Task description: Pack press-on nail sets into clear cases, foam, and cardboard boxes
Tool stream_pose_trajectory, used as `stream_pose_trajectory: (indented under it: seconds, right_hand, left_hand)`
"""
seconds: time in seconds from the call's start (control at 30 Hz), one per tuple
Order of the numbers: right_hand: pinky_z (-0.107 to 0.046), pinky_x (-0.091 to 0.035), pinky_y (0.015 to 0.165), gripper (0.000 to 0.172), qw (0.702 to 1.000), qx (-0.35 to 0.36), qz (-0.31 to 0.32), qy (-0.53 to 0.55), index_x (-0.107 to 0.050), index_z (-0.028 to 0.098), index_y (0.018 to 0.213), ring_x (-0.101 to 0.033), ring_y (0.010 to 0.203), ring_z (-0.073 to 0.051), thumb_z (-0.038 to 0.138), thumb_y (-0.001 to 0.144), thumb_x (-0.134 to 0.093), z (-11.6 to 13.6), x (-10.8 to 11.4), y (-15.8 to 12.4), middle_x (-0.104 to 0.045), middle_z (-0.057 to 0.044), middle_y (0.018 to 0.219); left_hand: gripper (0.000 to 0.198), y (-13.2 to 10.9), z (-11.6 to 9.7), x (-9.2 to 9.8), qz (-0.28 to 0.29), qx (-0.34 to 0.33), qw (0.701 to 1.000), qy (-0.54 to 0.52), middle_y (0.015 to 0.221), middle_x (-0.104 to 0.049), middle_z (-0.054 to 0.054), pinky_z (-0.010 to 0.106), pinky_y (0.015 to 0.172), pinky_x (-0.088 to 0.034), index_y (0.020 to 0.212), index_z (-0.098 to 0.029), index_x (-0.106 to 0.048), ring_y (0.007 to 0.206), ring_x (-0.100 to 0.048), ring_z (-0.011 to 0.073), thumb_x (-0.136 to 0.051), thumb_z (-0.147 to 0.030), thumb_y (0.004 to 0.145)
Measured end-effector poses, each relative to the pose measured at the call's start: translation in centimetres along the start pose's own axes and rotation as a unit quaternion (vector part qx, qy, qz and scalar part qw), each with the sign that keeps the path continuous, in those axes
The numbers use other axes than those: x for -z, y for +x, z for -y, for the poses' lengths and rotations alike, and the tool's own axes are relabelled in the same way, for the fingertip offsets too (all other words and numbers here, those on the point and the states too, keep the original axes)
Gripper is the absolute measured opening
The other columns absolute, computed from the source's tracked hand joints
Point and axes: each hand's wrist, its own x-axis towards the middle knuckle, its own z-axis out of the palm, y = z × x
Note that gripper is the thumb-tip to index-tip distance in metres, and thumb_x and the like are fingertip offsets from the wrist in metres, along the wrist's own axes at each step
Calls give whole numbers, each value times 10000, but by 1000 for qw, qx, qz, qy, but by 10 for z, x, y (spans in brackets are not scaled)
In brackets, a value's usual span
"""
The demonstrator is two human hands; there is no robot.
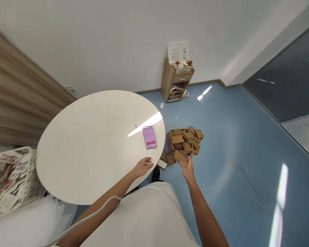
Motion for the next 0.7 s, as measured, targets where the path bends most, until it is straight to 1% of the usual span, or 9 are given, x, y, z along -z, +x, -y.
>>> stream_pose_trajectory:
  seconds: [0.1, 0.23, 0.3, 0.4, 0.47, 0.53, 0.6, 0.7]
  right_hand:
    - [-347, -453, 776, 745, 997, 50, 53, -10, -291, 192, 1327, -596, 877, -221, 470, 682, -540, 16, -33, -21, -393, -150, 1317]
    - [-344, -467, 768, 545, 977, 120, 176, 7, -502, 163, 1150, -602, 796, -186, 456, 691, -537, 40, -87, -60, -579, -131, 1086]
    - [-347, -474, 757, 480, 961, 142, 236, 7, -550, 159, 1070, -599, 765, -176, 453, 690, -545, 50, -116, -81, -615, -109, 985]
    - [-343, -480, 754, 439, 937, 169, 306, 5, -572, 172, 1019, -596, 776, -173, 463, 690, -553, 64, -154, -111, -629, -86, 920]
    - [-337, -483, 747, 432, 920, 184, 347, -4, -577, 180, 1009, -595, 782, -172, 473, 692, -554, 71, -175, -128, -632, -80, 909]
    - [-335, -485, 733, 427, 902, 198, 384, -27, -582, 184, 1002, -594, 769, -172, 481, 695, -552, 79, -190, -141, -634, -79, 901]
    - [-336, -482, 720, 425, 883, 209, 415, -56, -588, 187, 995, -591, 759, -174, 489, 700, -545, 86, -201, -150, -634, -80, 897]
    - [-337, -476, 708, 420, 860, 220, 451, -97, -593, 196, 986, -586, 752, -177, 498, 698, -538, 98, -213, -157, -633, -75, 900]
  left_hand:
    - [548, -33, 24, 28, -57, 5, 997, -55, 1103, -561, 114, 302, 789, -445, 1132, -155, -505, 916, -571, 193, -563, -468, 686]
    - [509, -70, 60, 63, -166, -12, 979, -121, 1053, -572, 101, 294, 761, -447, 1109, -159, -514, 872, -571, 173, -558, -448, 692]
    - [488, -87, 78, 78, -220, -23, 964, -147, 1026, -576, 99, 289, 740, -448, 1096, -154, -519, 839, -571, 163, -550, -434, 698]
    - [474, -113, 105, 98, -283, -29, 942, -176, 989, -580, 97, 281, 726, -446, 1074, -141, -528, 787, -569, 148, -546, -424, 695]
    - [473, -131, 122, 109, -318, -29, 928, -193, 976, -579, 96, 280, 734, -444, 1055, -134, -536, 779, -568, 145, -551, -428, 686]
    - [484, -148, 136, 116, -352, -25, 912, -209, 966, -577, 96, 285, 740, -445, 1045, -124, -536, 778, -569, 146, -555, -438, 677]
    - [503, -164, 146, 120, -381, -17, 897, -224, 954, -579, 96, 289, 730, -450, 1043, -117, -532, 765, -571, 147, -559, -451, 668]
    - [513, -185, 156, 122, -412, -4, 879, -241, 955, -580, 92, 292, 720, -456, 1044, -124, -531, 773, -574, 151, -557, -470, 667]
